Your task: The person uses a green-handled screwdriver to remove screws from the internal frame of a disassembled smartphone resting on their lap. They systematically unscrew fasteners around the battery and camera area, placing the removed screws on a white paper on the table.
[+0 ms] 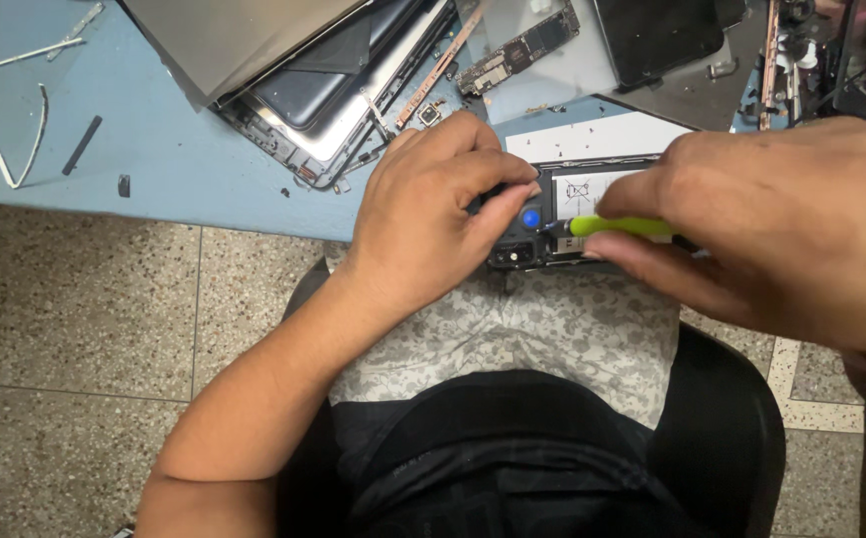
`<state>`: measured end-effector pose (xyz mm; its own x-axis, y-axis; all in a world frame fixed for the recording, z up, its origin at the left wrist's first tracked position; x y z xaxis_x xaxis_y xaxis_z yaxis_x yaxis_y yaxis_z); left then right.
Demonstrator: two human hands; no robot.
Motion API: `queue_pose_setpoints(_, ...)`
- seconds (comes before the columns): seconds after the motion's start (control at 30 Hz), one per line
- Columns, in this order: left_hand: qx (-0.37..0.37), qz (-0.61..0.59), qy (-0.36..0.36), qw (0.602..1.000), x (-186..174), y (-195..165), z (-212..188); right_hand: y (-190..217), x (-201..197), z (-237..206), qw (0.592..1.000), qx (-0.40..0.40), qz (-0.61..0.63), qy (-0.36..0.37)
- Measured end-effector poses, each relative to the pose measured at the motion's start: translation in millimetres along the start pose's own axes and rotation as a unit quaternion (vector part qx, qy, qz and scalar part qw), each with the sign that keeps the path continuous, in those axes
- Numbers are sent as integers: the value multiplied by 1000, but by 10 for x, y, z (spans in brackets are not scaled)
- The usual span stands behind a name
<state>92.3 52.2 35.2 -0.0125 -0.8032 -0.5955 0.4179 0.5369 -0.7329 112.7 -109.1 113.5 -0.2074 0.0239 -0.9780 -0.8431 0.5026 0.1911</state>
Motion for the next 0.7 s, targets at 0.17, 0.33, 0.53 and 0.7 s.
queue_pose_setpoints(0.17,5,-6,-4,1000,-14,-2,-5,100,-96,26,994,-78,62,-40)
queue_pose_setpoints(0.33,4,1,-3,1000,2,-6,-3,122,-100,75,998,-14,54,-4)
queue_pose_setpoints(0.53,6,3,3,1000,5,1,-6,140,-90,47,994,-81,61,-35)
queue_pose_setpoints(0.7,-1,3,13,1000,19,15,9,-9,87,-13,998,27,-22,48)
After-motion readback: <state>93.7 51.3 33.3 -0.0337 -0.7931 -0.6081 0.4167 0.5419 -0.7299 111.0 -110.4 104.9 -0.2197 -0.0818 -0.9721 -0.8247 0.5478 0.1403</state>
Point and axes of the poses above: each hand's wrist, its own z-axis towards the middle knuckle, its own x-axis out of the palm, y = z × x, the point moved 7 cm from there along z, towards the middle knuckle, and after that the axes turned 4 degrees about y, right-handed, at the moved point
